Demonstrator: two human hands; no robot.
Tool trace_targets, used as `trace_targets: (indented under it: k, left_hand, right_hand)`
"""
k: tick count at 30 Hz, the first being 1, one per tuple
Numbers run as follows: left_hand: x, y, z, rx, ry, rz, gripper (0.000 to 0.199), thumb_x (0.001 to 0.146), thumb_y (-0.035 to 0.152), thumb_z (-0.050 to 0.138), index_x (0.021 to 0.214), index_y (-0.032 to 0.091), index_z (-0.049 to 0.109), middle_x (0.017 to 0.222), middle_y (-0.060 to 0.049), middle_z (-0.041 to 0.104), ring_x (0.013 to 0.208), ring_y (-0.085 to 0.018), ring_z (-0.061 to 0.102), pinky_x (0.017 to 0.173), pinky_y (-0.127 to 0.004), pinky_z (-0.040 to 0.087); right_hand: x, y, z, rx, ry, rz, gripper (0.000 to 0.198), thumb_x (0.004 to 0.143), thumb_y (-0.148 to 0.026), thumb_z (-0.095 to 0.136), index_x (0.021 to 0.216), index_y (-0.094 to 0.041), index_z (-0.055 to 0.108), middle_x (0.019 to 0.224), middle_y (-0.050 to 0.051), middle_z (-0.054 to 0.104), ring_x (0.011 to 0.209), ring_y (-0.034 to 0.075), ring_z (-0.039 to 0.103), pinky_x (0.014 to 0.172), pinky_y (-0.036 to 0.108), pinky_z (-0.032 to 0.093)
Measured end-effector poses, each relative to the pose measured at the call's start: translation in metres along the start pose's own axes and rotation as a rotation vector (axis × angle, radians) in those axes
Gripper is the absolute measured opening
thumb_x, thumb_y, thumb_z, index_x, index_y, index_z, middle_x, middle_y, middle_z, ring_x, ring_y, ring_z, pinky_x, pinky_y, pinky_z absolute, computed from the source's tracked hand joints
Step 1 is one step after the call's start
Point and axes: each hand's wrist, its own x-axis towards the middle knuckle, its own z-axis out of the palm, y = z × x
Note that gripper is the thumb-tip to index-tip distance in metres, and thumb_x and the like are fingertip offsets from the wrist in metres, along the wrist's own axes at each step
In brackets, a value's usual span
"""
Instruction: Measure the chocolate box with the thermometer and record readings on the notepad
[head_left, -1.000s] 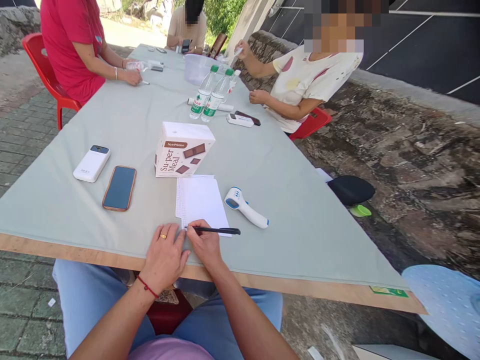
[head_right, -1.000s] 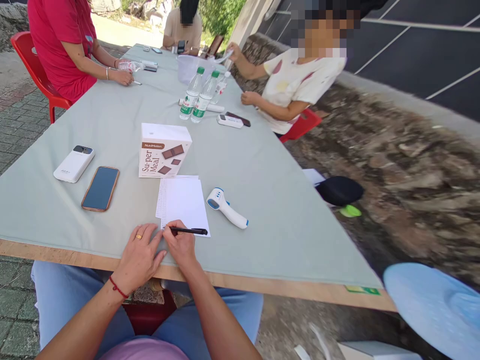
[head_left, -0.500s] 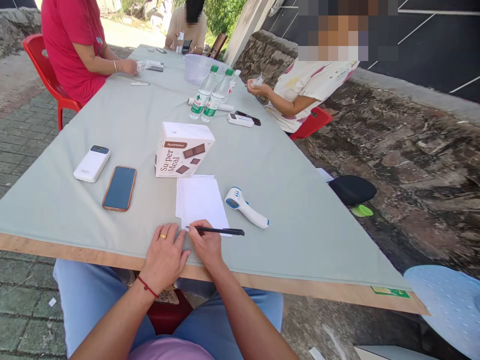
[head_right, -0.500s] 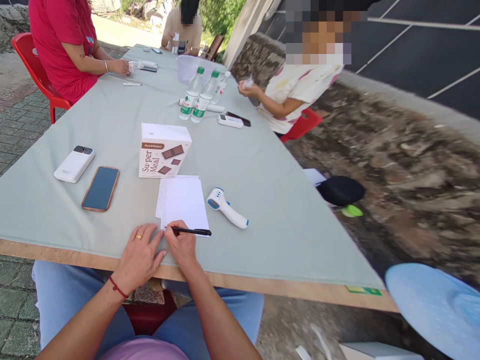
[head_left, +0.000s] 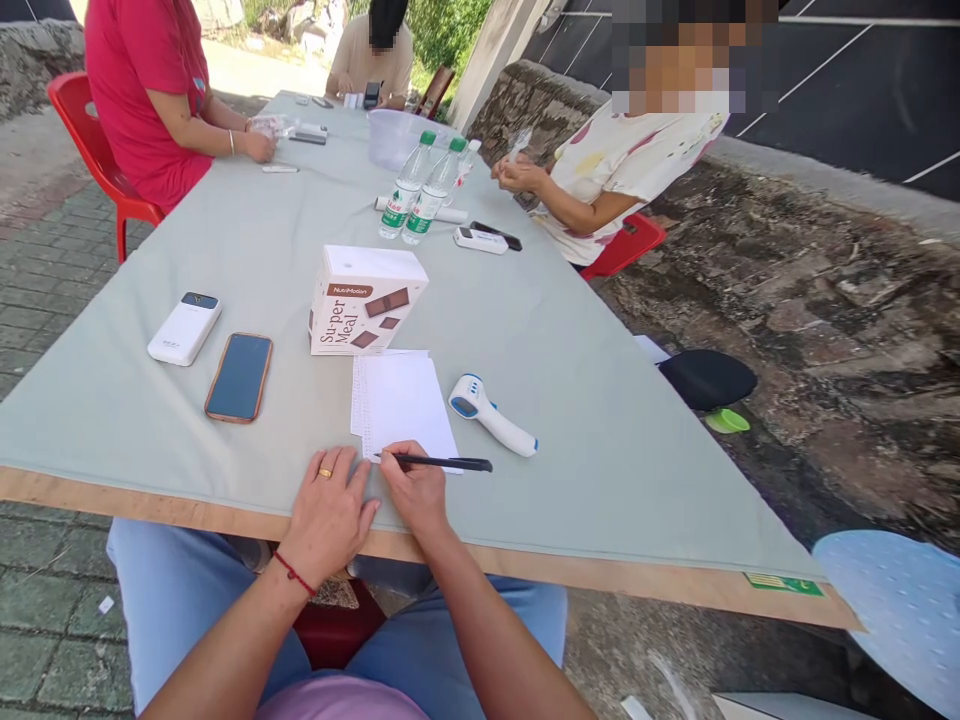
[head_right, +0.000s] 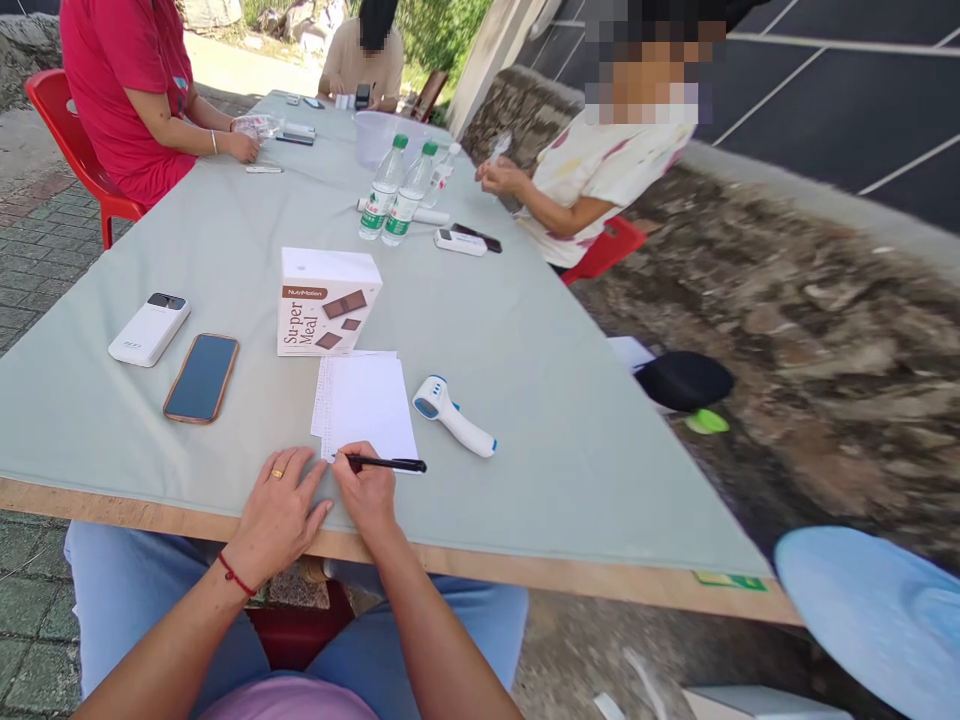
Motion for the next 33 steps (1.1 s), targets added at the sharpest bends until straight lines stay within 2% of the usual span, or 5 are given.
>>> trace_targets:
  k: [10, 23, 29, 31, 33]
  left_hand:
    - [0.0003, -0.0004, 0.0003, 0.012, 0.001, 0.004, 0.039, 0.09, 0.029, 0.055, 0.126, 0.015, 0.051, 0.127, -0.013, 0.053, 0.121, -0.029, 0.049, 0.108, -0.048, 0.034]
    - [-0.0007, -0.0007, 0.0001, -0.001, -0.007, -0.002, 0.04, 0.091, 0.03, 0.054, 0.127, 0.015, 0.051, 0.125, -0.014, 0.054, 0.12, -0.028, 0.048, 0.109, -0.048, 0.033]
    - [-0.0002, -0.001, 0.0007, -0.025, 0.005, -0.001, 0.039, 0.09, 0.029, 0.053, 0.126, 0.015, 0.051, 0.125, -0.014, 0.055, 0.12, -0.028, 0.048, 0.109, -0.048, 0.033]
    - [0.0, -0.0014, 0.0008, -0.04, 0.01, -0.002, 0.038, 0.09, 0.029, 0.053, 0.126, 0.016, 0.051, 0.126, -0.014, 0.054, 0.121, -0.028, 0.048, 0.109, -0.049, 0.033]
    - [-0.0003, -0.0016, 0.001, -0.054, 0.016, -0.007, 0.037, 0.09, 0.028, 0.054, 0.125, 0.016, 0.052, 0.125, -0.015, 0.054, 0.121, -0.029, 0.048, 0.109, -0.049, 0.033]
  right_hand:
    - [-0.0003, 0.0022, 0.0016, -0.041, -0.048, 0.045, 0.021, 0.071, -0.043, 0.052, 0.068, -0.023, 0.06, 0.063, 0.0, 0.064, 0.061, 0.019, 0.057, 0.065, 0.032, 0.045]
    - [-0.0001, 0.0003, 0.001, -0.036, -0.018, 0.075, 0.021, 0.068, -0.041, 0.051, 0.067, -0.022, 0.059, 0.061, 0.0, 0.062, 0.061, 0.018, 0.055, 0.064, 0.031, 0.044]
    - [-0.0001, 0.0033, 0.0025, -0.044, -0.045, 0.061, 0.02, 0.069, -0.04, 0.051, 0.067, -0.022, 0.058, 0.062, -0.001, 0.061, 0.06, 0.018, 0.054, 0.064, 0.032, 0.043]
    - [-0.0017, 0.0047, 0.004, -0.041, -0.021, 0.036, 0.018, 0.07, -0.039, 0.052, 0.067, -0.022, 0.057, 0.061, -0.001, 0.059, 0.059, 0.017, 0.053, 0.063, 0.031, 0.043]
    - [-0.0035, 0.0057, 0.0036, -0.029, 0.067, -0.019, 0.019, 0.075, -0.039, 0.051, 0.071, -0.022, 0.057, 0.063, -0.001, 0.059, 0.06, 0.017, 0.053, 0.063, 0.031, 0.044]
